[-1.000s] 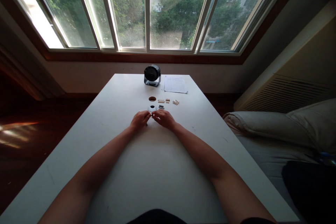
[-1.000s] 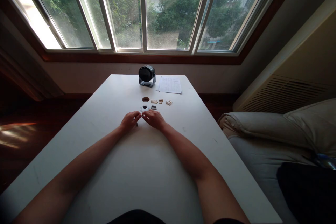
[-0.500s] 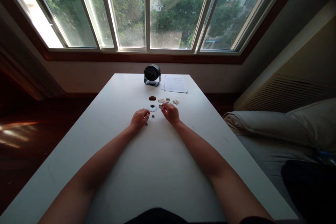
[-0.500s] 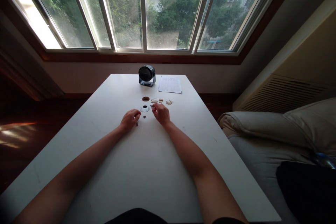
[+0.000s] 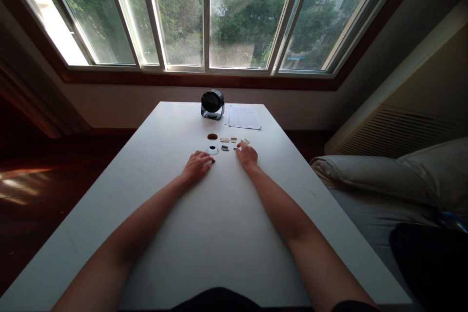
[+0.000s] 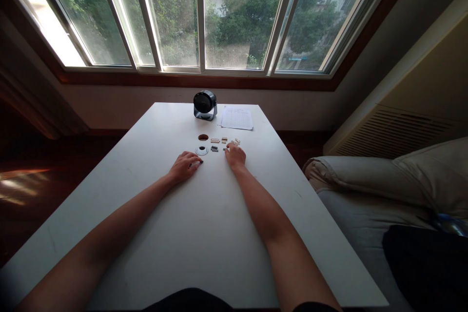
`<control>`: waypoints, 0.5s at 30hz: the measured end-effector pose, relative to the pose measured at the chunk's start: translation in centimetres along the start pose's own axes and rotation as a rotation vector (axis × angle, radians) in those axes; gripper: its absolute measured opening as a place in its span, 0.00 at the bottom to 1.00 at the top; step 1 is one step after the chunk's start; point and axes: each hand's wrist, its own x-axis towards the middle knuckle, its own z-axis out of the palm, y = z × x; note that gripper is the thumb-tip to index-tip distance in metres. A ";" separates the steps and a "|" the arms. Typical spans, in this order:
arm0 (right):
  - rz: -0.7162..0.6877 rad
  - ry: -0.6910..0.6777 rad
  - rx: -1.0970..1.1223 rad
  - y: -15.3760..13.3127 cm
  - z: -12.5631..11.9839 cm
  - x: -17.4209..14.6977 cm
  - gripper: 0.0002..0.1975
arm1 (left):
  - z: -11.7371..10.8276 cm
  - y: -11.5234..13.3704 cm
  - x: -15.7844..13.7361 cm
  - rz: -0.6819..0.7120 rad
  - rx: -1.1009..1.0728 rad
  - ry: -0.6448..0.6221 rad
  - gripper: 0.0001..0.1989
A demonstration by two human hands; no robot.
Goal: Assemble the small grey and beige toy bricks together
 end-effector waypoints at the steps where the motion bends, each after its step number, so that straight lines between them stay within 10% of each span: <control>1: 0.004 -0.007 0.001 0.0 0.0 0.0 0.09 | 0.0 0.1 0.0 0.003 0.001 0.000 0.13; 15: -0.116 -0.009 0.072 -0.7 0.1 -0.6 0.07 | -0.3 0.4 0.0 0.036 -0.015 -0.012 0.07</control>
